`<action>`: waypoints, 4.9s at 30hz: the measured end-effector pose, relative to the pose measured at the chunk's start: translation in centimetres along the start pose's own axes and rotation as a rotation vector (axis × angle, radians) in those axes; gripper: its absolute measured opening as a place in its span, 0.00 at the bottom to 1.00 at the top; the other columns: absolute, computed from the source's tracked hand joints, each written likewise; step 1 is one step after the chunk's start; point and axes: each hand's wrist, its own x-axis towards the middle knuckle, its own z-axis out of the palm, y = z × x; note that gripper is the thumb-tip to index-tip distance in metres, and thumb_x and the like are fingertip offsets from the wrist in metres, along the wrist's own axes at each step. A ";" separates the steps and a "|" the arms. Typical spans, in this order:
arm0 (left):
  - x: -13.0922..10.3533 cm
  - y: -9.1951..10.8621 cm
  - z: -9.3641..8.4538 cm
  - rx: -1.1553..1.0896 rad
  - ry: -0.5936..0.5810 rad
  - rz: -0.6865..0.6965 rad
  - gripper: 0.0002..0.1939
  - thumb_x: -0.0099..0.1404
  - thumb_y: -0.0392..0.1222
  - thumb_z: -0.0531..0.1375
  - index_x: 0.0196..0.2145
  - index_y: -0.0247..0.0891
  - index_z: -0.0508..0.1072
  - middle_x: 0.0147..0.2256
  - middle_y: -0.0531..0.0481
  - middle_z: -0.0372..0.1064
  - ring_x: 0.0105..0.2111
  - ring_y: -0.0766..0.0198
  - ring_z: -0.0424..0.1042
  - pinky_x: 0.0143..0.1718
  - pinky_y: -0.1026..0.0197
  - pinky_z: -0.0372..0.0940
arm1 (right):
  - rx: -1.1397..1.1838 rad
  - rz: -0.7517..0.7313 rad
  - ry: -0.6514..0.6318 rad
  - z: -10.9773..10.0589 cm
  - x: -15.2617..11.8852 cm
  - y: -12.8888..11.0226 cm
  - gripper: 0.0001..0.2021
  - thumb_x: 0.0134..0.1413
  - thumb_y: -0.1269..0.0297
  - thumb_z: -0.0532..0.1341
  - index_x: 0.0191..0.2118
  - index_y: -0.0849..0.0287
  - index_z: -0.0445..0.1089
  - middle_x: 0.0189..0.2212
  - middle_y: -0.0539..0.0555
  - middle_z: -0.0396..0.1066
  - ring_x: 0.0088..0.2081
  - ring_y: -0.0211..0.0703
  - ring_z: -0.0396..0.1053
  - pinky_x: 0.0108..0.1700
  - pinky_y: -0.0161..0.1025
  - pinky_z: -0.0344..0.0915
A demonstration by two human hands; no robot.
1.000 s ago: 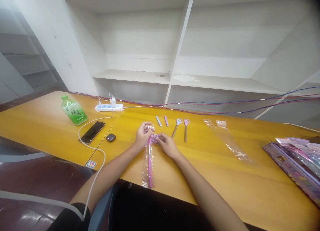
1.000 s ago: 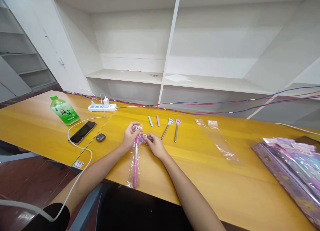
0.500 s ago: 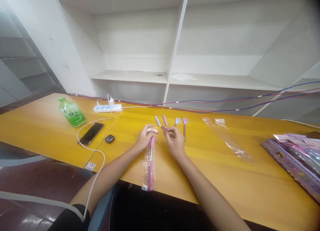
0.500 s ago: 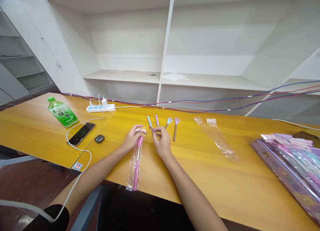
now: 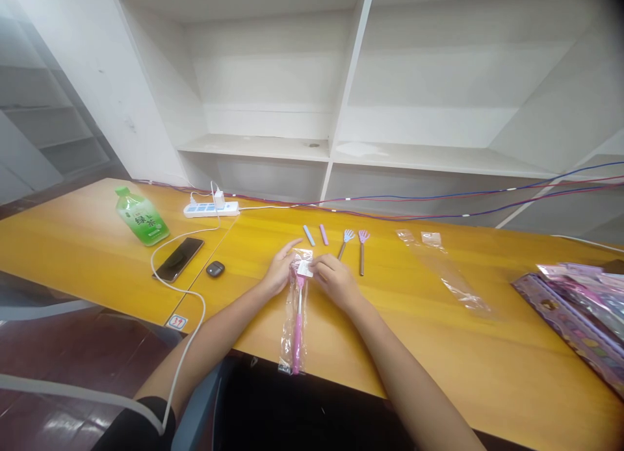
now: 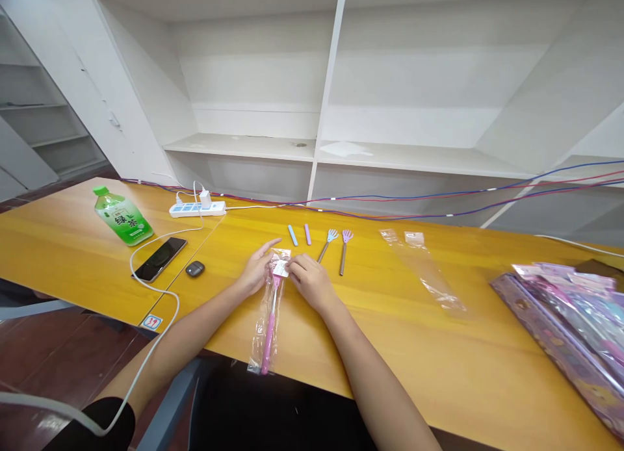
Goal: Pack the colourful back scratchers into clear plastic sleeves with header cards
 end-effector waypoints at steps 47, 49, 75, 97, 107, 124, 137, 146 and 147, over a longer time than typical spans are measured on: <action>-0.8 -0.7 0.3 0.262 -0.211 0.100 0.29 0.70 0.47 0.62 0.63 0.42 0.54 0.45 0.42 0.80 0.32 0.60 0.81 0.36 0.59 0.74 | -0.181 0.245 0.135 0.0 -0.2 0.1 0.07 0.61 0.74 0.60 0.39 0.54 0.65 0.35 0.54 0.68 0.39 0.49 0.67 0.42 0.44 0.66; -0.9 -0.7 0.3 0.278 -0.216 0.116 0.27 0.70 0.45 0.62 0.60 0.45 0.53 0.51 0.41 0.77 0.30 0.63 0.81 0.34 0.60 0.74 | -0.150 0.278 0.153 -0.1 -0.1 0.0 0.06 0.61 0.74 0.60 0.38 0.54 0.65 0.34 0.54 0.68 0.38 0.48 0.68 0.40 0.43 0.67; -1.1 -1.0 0.2 0.498 -0.238 0.173 0.30 0.66 0.33 0.57 0.65 0.45 0.68 0.59 0.41 0.71 0.30 0.66 0.80 0.33 0.64 0.71 | 0.105 0.443 0.248 0.1 -0.1 -0.1 0.00 0.66 0.66 0.58 0.41 0.54 0.66 0.36 0.55 0.68 0.38 0.46 0.71 0.41 0.46 0.76; -0.7 0.4 0.5 -0.126 -0.218 -0.128 0.27 0.60 0.39 0.64 0.58 0.33 0.73 0.49 0.36 0.78 0.45 0.48 0.81 0.48 0.49 0.72 | 0.283 0.644 0.231 0.4 -0.1 0.3 0.18 0.69 0.55 0.57 0.59 0.56 0.66 0.40 0.57 0.74 0.36 0.47 0.73 0.40 0.45 0.72; -0.6 0.4 0.1 -0.214 -0.291 -0.127 0.24 0.67 0.46 0.58 0.56 0.32 0.77 0.57 0.35 0.75 0.50 0.44 0.79 0.55 0.46 0.69 | 0.194 0.568 0.163 -0.2 0.1 -0.1 0.18 0.71 0.56 0.55 0.60 0.55 0.69 0.40 0.56 0.74 0.36 0.47 0.72 0.44 0.46 0.71; -0.3 1.1 -0.3 -0.346 -0.304 -0.184 0.28 0.67 0.45 0.52 0.55 0.23 0.76 0.52 0.30 0.78 0.54 0.44 0.77 0.57 0.48 0.66 | 0.165 0.550 0.198 -0.3 0.2 -0.2 0.14 0.70 0.58 0.58 0.56 0.56 0.68 0.38 0.56 0.75 0.35 0.46 0.73 0.42 0.46 0.73; -0.5 1.0 0.0 -0.374 -0.210 -0.200 0.25 0.67 0.44 0.52 0.53 0.25 0.77 0.49 0.32 0.79 0.48 0.50 0.79 0.57 0.49 0.67 | -0.032 0.402 0.099 -0.2 -0.3 0.2 0.20 0.74 0.60 0.52 0.65 0.53 0.69 0.42 0.58 0.71 0.41 0.48 0.72 0.45 0.45 0.71; -0.7 1.3 0.5 -0.383 -0.240 -0.201 0.26 0.68 0.44 0.50 0.52 0.23 0.77 0.47 0.32 0.79 0.47 0.51 0.79 0.58 0.50 0.67 | -0.023 0.392 0.089 -0.1 -0.4 0.3 0.21 0.74 0.60 0.52 0.65 0.52 0.71 0.40 0.58 0.69 0.41 0.47 0.70 0.44 0.44 0.71; -0.7 1.2 0.5 -0.384 -0.249 -0.201 0.26 0.68 0.44 0.50 0.52 0.24 0.77 0.47 0.32 0.80 0.47 0.51 0.79 0.58 0.50 0.66 | -0.022 0.391 0.081 -0.1 -0.4 0.3 0.21 0.74 0.60 0.52 0.65 0.52 0.71 0.40 0.58 0.68 0.41 0.47 0.70 0.44 0.44 0.71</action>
